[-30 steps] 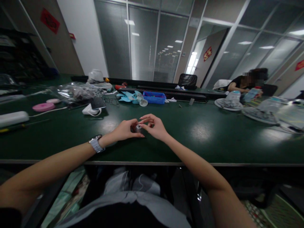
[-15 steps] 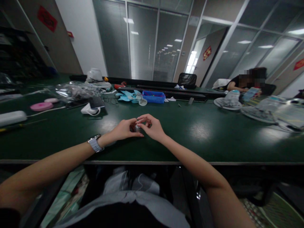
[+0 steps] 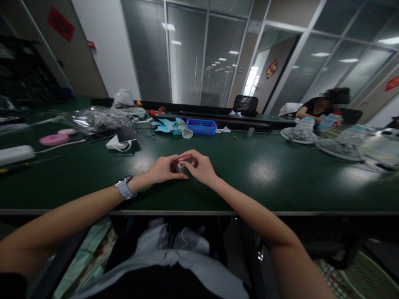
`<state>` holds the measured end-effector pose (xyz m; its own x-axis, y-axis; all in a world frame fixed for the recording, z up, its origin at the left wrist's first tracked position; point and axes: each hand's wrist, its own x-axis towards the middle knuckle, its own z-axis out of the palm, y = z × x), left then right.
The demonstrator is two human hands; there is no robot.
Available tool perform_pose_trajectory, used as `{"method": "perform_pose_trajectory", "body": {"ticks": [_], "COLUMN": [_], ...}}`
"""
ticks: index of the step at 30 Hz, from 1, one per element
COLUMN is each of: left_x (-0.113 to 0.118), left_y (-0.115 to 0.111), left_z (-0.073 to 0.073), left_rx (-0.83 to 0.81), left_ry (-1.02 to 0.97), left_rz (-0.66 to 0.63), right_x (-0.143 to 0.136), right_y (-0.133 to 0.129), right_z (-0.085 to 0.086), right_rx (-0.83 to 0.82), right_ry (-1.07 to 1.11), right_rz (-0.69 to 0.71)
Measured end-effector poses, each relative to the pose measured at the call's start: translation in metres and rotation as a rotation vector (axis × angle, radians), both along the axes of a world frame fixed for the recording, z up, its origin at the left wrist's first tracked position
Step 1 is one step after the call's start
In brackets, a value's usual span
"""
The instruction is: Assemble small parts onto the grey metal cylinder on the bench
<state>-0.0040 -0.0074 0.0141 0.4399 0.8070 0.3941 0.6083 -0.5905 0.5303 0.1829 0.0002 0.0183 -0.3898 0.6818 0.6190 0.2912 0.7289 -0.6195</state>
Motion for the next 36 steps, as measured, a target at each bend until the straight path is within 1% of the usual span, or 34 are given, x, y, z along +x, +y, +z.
{"method": "perform_pose_trajectory", "body": {"ticks": [4,6,11,15,20,23,25,29,31,36], "left_x": [0.000,0.000,0.000,0.000,-0.001,-0.002,-0.002,-0.001,0.000,0.000], "left_y": [-0.001,-0.001,0.000,0.001,0.002,0.003,0.004,0.003,0.002,-0.001], "left_z": [0.002,0.002,0.002,-0.001,-0.002,-0.003,-0.004,-0.003,-0.001,0.002], "left_rx": [-0.012,-0.006,0.019,0.013,0.005,0.008,0.009,0.017,0.011,-0.005], "left_ry": [-0.005,0.004,0.025,0.041,0.048,0.038,0.030,0.024,0.019,0.013], "left_rz": [-0.014,-0.008,0.005,0.001,0.001,0.001,0.003,0.008,0.001,0.000], "right_x": [-0.001,0.000,0.003,0.001,0.000,0.000,0.001,0.003,0.004,0.005], "right_y": [0.001,0.002,0.006,0.008,0.008,0.007,0.007,0.008,0.010,0.012], "right_z": [-0.001,-0.001,-0.001,-0.003,-0.004,-0.003,-0.002,-0.003,-0.004,-0.005], "right_rx": [-0.019,-0.055,-0.290,-0.447,-0.497,-0.492,-0.463,-0.367,-0.325,-0.258], "right_ry": [-0.004,0.028,0.162,0.196,0.201,0.179,0.176,0.186,0.181,0.144], "right_rz": [-0.007,0.012,0.145,0.275,0.374,0.401,0.370,0.204,0.144,0.096]}}
